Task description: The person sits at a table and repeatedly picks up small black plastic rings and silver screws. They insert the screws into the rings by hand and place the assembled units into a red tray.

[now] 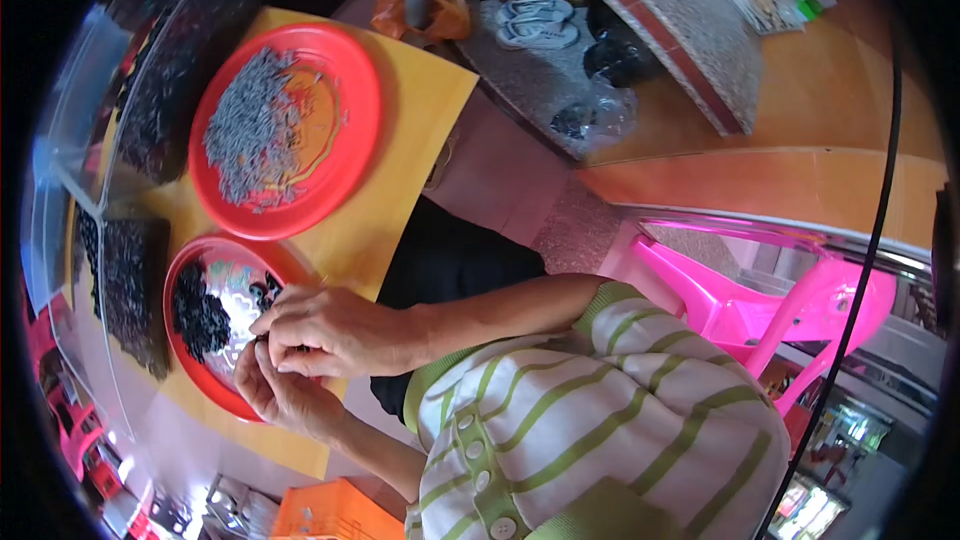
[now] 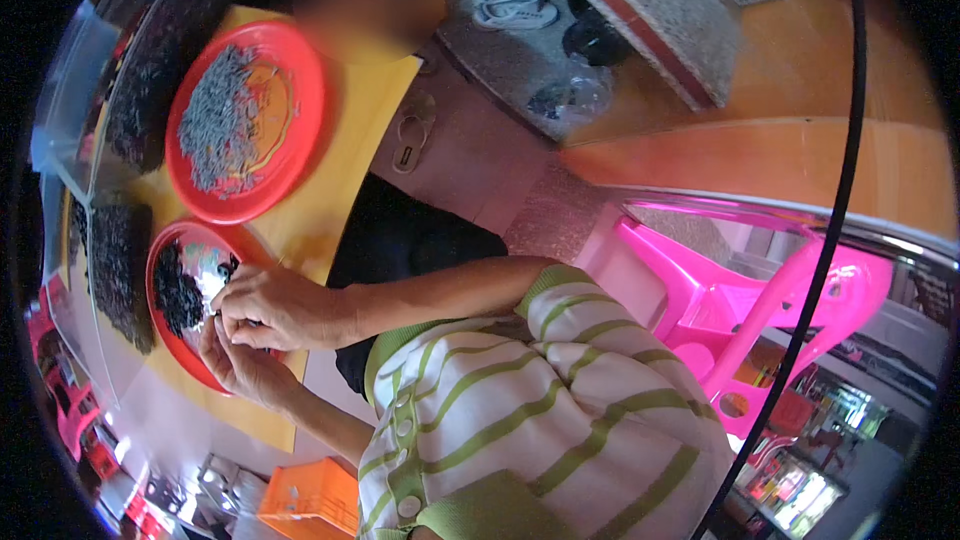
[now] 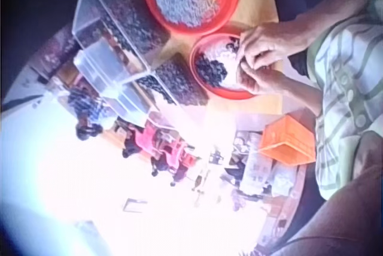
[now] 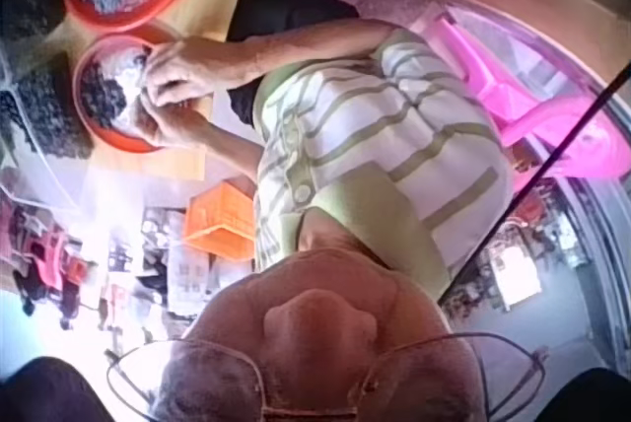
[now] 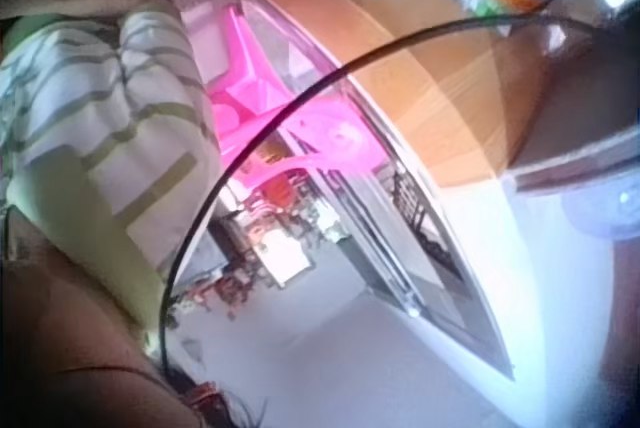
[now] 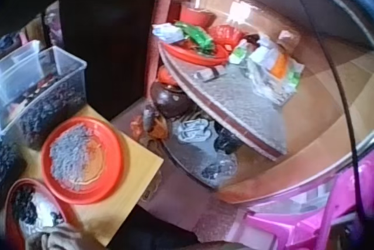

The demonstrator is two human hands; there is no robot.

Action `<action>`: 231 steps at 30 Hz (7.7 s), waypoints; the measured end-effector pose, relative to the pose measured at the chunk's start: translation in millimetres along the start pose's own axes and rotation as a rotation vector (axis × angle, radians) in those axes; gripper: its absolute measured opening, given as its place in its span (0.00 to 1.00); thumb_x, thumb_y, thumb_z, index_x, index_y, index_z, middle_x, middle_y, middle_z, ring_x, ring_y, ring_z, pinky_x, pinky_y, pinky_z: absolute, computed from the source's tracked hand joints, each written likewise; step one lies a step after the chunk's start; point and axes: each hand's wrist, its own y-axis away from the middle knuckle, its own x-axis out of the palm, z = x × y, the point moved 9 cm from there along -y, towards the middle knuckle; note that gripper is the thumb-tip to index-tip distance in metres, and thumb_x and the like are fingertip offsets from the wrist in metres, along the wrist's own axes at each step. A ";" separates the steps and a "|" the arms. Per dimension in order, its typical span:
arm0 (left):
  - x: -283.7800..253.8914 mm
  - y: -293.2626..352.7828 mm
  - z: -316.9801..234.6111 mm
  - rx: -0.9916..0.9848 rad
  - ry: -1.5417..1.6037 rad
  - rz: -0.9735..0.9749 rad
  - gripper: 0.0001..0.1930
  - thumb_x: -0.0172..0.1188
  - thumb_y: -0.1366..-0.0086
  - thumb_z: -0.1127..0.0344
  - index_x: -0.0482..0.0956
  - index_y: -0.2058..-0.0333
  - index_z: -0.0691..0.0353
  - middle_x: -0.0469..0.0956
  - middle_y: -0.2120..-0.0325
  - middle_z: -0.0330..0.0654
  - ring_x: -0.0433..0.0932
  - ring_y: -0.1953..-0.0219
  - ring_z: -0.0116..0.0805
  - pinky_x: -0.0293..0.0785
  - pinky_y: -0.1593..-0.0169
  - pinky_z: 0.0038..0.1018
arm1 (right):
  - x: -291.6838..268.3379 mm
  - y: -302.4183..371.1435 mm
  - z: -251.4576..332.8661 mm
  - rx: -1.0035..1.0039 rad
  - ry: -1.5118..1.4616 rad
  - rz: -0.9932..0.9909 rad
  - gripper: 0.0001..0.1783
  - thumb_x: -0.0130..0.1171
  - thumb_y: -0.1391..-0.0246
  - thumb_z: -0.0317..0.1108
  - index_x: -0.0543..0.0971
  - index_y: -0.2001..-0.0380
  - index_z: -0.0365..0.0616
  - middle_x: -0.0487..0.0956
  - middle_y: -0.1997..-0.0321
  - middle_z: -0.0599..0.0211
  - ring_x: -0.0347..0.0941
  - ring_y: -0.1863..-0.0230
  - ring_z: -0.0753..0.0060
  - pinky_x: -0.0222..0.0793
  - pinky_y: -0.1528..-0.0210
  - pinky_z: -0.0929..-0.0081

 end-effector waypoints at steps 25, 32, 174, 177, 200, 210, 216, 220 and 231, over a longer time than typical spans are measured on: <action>15.2 14.9 0.1 -0.340 0.395 0.144 0.08 0.54 0.37 0.74 0.75 0.60 0.69 0.78 0.71 0.47 0.79 0.71 0.31 0.76 0.65 0.23 | -3.7 -23.4 -9.8 0.274 -0.078 0.161 0.05 0.58 0.48 0.23 0.77 0.66 0.38 0.77 0.64 0.67 0.73 0.67 0.83 0.68 0.65 0.85; 12.8 16.0 8.4 -0.429 0.566 0.184 0.11 0.52 0.35 0.70 0.72 0.57 0.70 0.79 0.68 0.49 0.80 0.69 0.32 0.77 0.64 0.25 | 2.5 -23.8 -15.0 0.315 -0.059 0.202 0.04 0.58 0.48 0.25 0.77 0.68 0.38 0.77 0.64 0.66 0.72 0.64 0.81 0.68 0.64 0.83; 14.3 11.6 -18.6 -0.122 0.454 0.115 0.09 0.53 0.36 0.71 0.76 0.59 0.70 0.77 0.57 0.47 0.77 0.58 0.31 0.74 0.52 0.27 | 14.6 -53.9 15.6 0.006 0.167 0.249 0.07 0.59 0.52 0.20 0.76 0.68 0.37 0.77 0.67 0.62 0.76 0.65 0.73 0.72 0.64 0.79; 14.9 12.5 -18.0 -0.129 0.460 0.118 0.09 0.53 0.36 0.71 0.76 0.60 0.70 0.77 0.57 0.47 0.77 0.58 0.30 0.74 0.51 0.26 | 14.6 -52.8 17.0 -0.019 0.216 0.269 0.07 0.59 0.53 0.20 0.76 0.68 0.37 0.77 0.67 0.61 0.76 0.66 0.68 0.72 0.65 0.76; 17.4 6.2 -14.7 -0.109 0.367 0.150 0.09 0.54 0.36 0.69 0.75 0.61 0.69 0.74 0.51 0.49 0.74 0.54 0.26 0.68 0.47 0.24 | 22.5 -50.5 -13.2 0.347 0.052 0.321 0.11 0.58 0.48 0.24 0.76 0.59 0.36 0.78 0.67 0.68 0.74 0.68 0.83 0.72 0.67 0.84; 15.9 -1.7 -16.4 -0.103 0.313 0.103 0.08 0.54 0.36 0.69 0.75 0.62 0.67 0.77 0.57 0.47 0.74 0.56 0.27 0.70 0.51 0.24 | 12.9 -46.3 -46.8 0.586 -0.359 0.248 0.12 0.55 0.45 0.24 0.73 0.57 0.34 0.78 0.63 0.63 0.77 0.62 0.75 0.74 0.61 0.81; 9.1 -0.7 -10.7 -0.153 0.227 0.072 0.08 0.57 0.37 0.69 0.76 0.63 0.68 0.78 0.71 0.38 0.75 0.68 0.22 0.72 0.60 0.18 | 11.8 -35.7 -59.0 0.693 -0.468 0.198 0.10 0.58 0.47 0.26 0.74 0.60 0.36 0.78 0.64 0.64 0.77 0.65 0.77 0.75 0.61 0.81; 11.3 -0.7 -13.4 -0.141 0.193 0.093 0.08 0.57 0.38 0.70 0.76 0.63 0.69 0.78 0.72 0.39 0.75 0.70 0.21 0.72 0.63 0.18 | 14.9 -27.1 -67.3 0.749 -0.498 0.177 0.10 0.58 0.47 0.27 0.74 0.60 0.37 0.78 0.64 0.66 0.76 0.66 0.79 0.75 0.62 0.83; 10.3 -0.6 -9.4 -0.153 0.219 0.070 0.07 0.56 0.37 0.72 0.76 0.64 0.70 0.78 0.73 0.39 0.75 0.71 0.21 0.73 0.64 0.17 | 22.5 -25.9 -61.1 0.775 -0.585 0.134 0.12 0.57 0.46 0.27 0.73 0.58 0.36 0.78 0.65 0.65 0.76 0.67 0.80 0.77 0.66 0.86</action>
